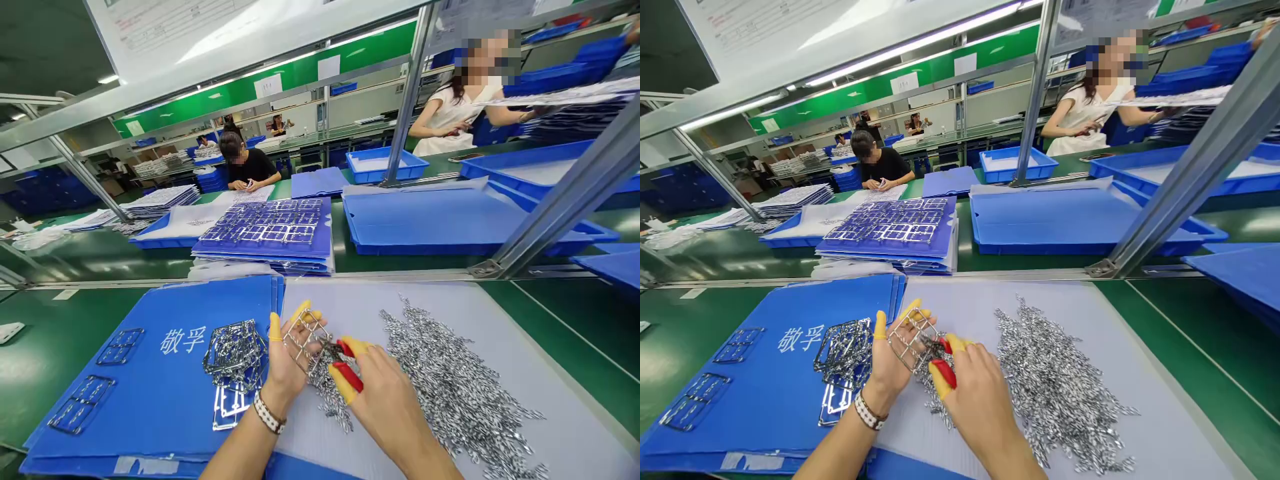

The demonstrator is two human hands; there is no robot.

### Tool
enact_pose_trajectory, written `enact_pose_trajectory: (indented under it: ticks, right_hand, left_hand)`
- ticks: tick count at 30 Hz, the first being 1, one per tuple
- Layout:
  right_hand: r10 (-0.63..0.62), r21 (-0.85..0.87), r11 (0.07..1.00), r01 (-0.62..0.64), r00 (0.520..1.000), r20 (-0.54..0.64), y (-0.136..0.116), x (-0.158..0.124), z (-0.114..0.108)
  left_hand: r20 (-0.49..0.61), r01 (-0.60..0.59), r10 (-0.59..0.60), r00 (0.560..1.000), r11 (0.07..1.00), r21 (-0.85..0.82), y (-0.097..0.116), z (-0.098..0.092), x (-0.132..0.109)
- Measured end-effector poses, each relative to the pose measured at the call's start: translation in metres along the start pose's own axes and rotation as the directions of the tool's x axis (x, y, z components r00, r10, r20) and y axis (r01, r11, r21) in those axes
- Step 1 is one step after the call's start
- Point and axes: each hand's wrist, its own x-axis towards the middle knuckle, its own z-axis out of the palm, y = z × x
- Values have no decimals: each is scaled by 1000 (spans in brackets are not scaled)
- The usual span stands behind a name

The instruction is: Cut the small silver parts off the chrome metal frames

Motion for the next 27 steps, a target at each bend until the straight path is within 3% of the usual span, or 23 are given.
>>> enact_pose_trajectory:
  ticks: [4, 10, 27]
  right_hand:
    - [-49, -243, 965, 100, 977, 208, -19, 9, -8]
    - [7, -343, 934, 97, 957, 291, -29, 15, -9]
    - [27, -390, 916, 96, 954, 298, -32, 17, -11]
  left_hand:
    - [-6, -2, 2, 1000, 997, 81, -11, -7, 5]
    - [9, 13, -14, 1000, 994, 108, -15, -8, 2]
    - [11, -17, 16, 1000, 993, 119, -15, -8, -2]
